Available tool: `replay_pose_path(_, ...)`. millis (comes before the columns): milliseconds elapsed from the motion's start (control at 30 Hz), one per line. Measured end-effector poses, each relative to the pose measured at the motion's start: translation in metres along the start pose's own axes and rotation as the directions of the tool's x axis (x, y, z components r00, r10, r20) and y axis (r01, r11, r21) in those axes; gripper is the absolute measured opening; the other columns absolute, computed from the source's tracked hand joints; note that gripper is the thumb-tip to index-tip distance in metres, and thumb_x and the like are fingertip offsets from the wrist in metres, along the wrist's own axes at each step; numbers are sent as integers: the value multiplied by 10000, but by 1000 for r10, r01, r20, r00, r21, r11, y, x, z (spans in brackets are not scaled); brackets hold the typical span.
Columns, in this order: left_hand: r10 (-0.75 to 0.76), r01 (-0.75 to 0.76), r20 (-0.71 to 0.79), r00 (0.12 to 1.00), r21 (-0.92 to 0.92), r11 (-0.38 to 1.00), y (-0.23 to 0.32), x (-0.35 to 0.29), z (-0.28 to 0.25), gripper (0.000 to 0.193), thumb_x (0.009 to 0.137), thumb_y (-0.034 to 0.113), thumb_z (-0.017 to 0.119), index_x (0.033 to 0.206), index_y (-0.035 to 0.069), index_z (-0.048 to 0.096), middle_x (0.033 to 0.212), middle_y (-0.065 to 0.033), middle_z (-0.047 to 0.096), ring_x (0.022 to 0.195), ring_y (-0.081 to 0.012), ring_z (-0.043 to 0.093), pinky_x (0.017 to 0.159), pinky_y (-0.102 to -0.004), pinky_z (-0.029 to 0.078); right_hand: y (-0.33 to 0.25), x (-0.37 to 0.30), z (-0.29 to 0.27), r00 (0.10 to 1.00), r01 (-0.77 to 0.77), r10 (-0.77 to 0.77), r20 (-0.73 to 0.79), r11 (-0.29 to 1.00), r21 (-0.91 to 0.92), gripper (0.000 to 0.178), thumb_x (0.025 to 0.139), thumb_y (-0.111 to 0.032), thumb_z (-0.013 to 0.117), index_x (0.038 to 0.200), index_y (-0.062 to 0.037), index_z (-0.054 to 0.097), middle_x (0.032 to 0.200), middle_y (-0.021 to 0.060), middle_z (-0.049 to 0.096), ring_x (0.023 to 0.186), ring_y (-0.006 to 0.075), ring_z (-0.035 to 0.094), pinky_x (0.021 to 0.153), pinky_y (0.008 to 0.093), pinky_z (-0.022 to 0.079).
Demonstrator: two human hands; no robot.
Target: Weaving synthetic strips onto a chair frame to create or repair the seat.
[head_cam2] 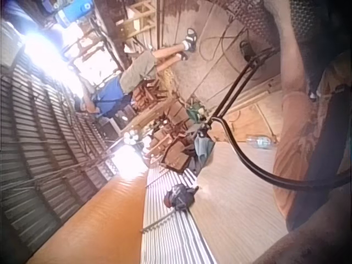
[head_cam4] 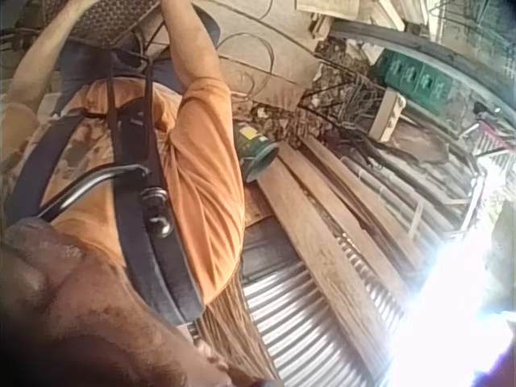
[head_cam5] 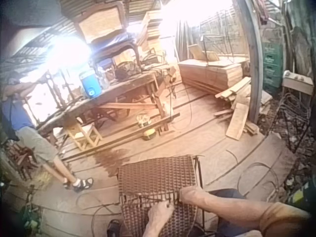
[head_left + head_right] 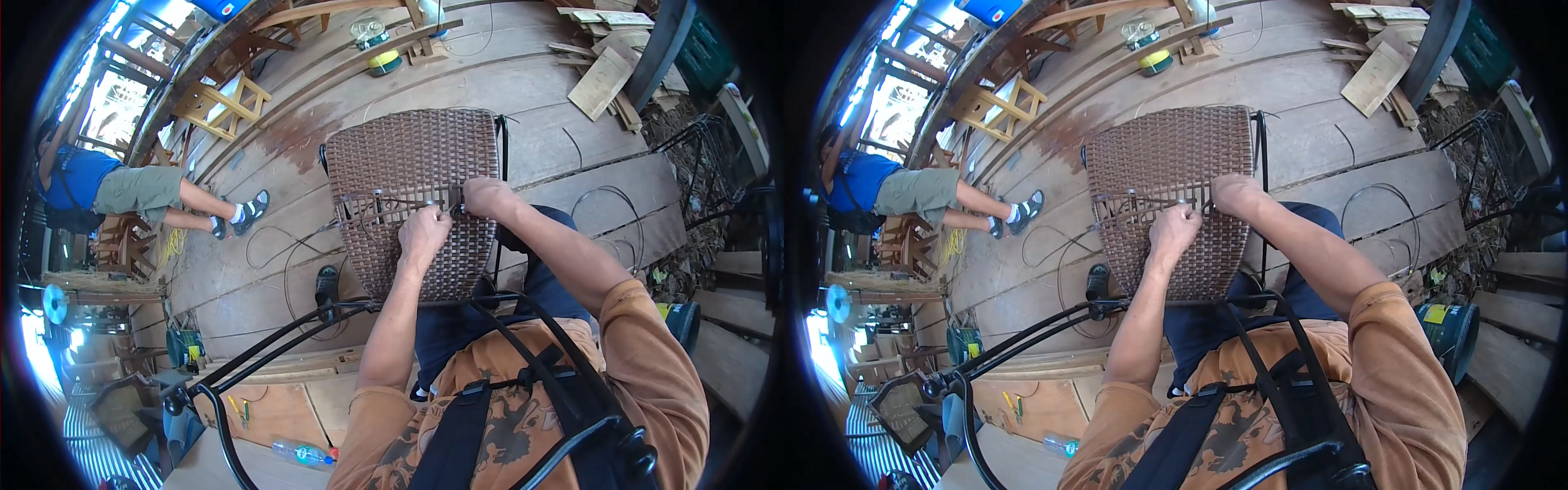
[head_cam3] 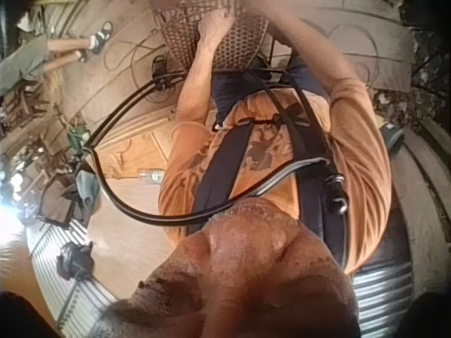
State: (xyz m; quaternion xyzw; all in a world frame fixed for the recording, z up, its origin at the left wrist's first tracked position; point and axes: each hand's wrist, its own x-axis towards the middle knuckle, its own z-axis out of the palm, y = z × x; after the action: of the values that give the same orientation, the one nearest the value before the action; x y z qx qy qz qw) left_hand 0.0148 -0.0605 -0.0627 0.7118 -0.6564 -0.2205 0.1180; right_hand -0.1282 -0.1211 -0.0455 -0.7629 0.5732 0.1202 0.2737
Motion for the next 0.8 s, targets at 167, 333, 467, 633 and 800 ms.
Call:
replay_pose_path(167, 165, -170, 62, 984, 89, 981, -8, 13, -12, 254, 806, 310, 525, 798, 83, 639, 794, -185, 629, 794, -378, 598, 698, -459, 467, 12, 2, 22, 995, 0, 8, -102, 997, 81, 289, 798, -138, 482, 998, 5, 635, 1039, 201, 613, 987, 317, 598, 840, 388, 478)
replay_pose_path(333, 161, -165, 126, 979, 25, 986, -29, 14, -16, 270, 804, 307, 540, 777, 56, 634, 756, -185, 621, 757, -365, 599, 670, -448, 457, 2, 0, 23, 994, -46, 61, -91, 986, 161, 277, 811, -112, 436, 953, 15, 637, 1022, 224, 609, 989, 337, 590, 844, 395, 472)
replay_pose_path(467, 210, -216, 108, 972, 43, 976, -12, 19, -12, 231, 806, 279, 546, 778, 68, 635, 752, -178, 621, 759, -355, 603, 677, -455, 459, 26, 25, 45, 985, -15, 40, -170, 989, 147, 289, 843, -186, 452, 962, -2, 639, 1024, 217, 608, 992, 326, 588, 848, 394, 469)
replay_pose_path(633, 265, -263, 19, 964, 201, 944, -3, 14, -6, 218, 816, 260, 541, 775, 69, 636, 760, -155, 635, 750, -341, 612, 677, -452, 474, 9, 6, 21, 996, -33, 52, -74, 970, 243, 367, 824, -327, 538, 968, -5, 640, 1012, 206, 614, 996, 316, 585, 840, 390, 470)
replay_pose_path(800, 433, -418, -133, 892, 125, 900, 38, -24, -32, 213, 821, 194, 560, 892, 5, 628, 874, -171, 631, 841, -315, 614, 742, -398, 482, 34, -27, 4, 954, -226, 263, -141, 946, 234, 377, 815, -394, 560, 896, -42, 671, 948, 184, 635, 927, 314, 611, 810, 379, 479)
